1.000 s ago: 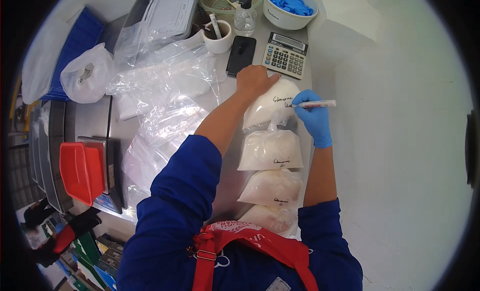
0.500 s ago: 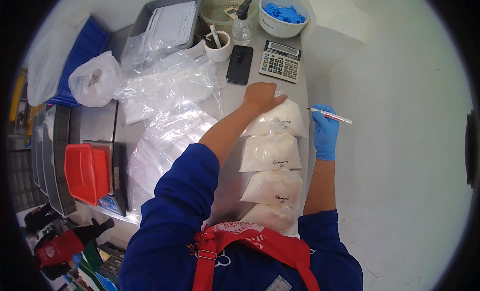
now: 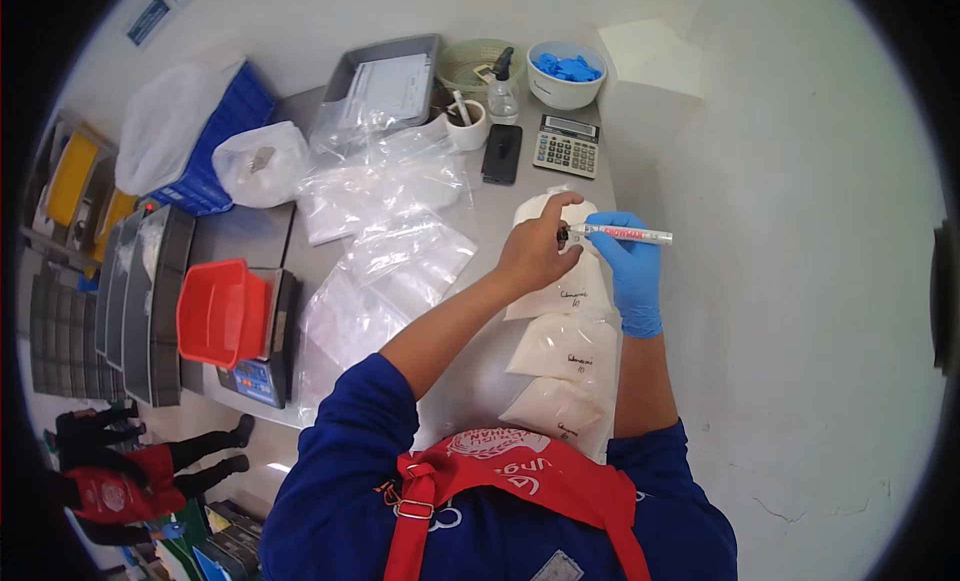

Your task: The person weighs a white powder using a digital scale and a scoop, then transfers it into plastic bags. They label the bags with a marker and organize them into bins. The person also moves yellow packaged items between containers.

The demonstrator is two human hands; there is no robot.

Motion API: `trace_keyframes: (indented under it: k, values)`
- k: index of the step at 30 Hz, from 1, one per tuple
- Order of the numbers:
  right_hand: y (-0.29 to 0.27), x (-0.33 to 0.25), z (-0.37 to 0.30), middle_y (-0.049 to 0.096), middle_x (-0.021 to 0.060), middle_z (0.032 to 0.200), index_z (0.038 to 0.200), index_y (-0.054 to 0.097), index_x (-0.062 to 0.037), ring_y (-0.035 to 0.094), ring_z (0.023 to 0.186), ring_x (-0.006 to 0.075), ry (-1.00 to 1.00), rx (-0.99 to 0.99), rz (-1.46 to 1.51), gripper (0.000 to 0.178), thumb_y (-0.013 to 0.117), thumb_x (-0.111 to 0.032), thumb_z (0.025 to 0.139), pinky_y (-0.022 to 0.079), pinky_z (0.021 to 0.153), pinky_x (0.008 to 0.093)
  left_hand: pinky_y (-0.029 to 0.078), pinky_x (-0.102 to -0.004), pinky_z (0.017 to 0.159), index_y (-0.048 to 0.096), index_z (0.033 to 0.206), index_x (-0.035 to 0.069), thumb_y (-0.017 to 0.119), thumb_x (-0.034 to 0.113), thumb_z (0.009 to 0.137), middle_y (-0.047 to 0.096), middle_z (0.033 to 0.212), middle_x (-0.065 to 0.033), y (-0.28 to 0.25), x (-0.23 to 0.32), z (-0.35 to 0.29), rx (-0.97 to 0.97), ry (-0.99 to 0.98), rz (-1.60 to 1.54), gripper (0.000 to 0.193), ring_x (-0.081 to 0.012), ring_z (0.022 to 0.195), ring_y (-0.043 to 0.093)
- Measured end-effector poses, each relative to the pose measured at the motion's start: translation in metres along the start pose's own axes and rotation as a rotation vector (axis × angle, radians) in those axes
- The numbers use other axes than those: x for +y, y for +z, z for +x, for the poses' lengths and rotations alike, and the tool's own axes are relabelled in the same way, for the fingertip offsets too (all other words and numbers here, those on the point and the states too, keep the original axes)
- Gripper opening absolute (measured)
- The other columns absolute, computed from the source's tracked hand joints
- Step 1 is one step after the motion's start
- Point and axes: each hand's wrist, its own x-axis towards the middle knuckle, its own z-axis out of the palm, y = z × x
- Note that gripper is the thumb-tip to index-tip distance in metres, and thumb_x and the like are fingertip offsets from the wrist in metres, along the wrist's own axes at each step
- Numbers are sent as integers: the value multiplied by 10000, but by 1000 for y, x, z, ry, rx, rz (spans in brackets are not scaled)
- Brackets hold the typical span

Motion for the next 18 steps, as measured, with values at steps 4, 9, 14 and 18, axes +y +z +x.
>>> trace_keyframes:
  k: [4,9,14,18]
  values:
    - [10,-17,-31,678,15,938,996,696,-18,600,855,78,-56,-63,-39,102,680,-29,895,485,771,237,476,-430,608,391,1360,166,751,170,799,615,688,-91,-11,21,-37,12,-42,63,667,-308,638,635]
    - [20,-21,-68,690,25,910,995,699,-25,602,824,84,-45,-99,-50,105,687,-24,891,483,739,239,493,-461,615,390,1362,152,728,155,809,654,707,-103,-20,39,-76,37,-78,179,647,-337,655,655]
    - [43,-25,-112,692,30,887,978,695,-29,603,801,86,-57,-135,-55,91,700,-32,887,477,716,241,488,-488,608,447,1289,147,705,111,800,666,705,-116,-17,51,-120,42,-23,277,554,-363,659,659]
    - [60,-21,-146,688,32,901,965,691,-28,609,818,87,-58,-139,9,88,710,-24,879,483,742,248,490,-509,626,493,1213,136,687,72,784,679,727,-138,-20,67,-154,35,-119,212,475,-377,697,671]
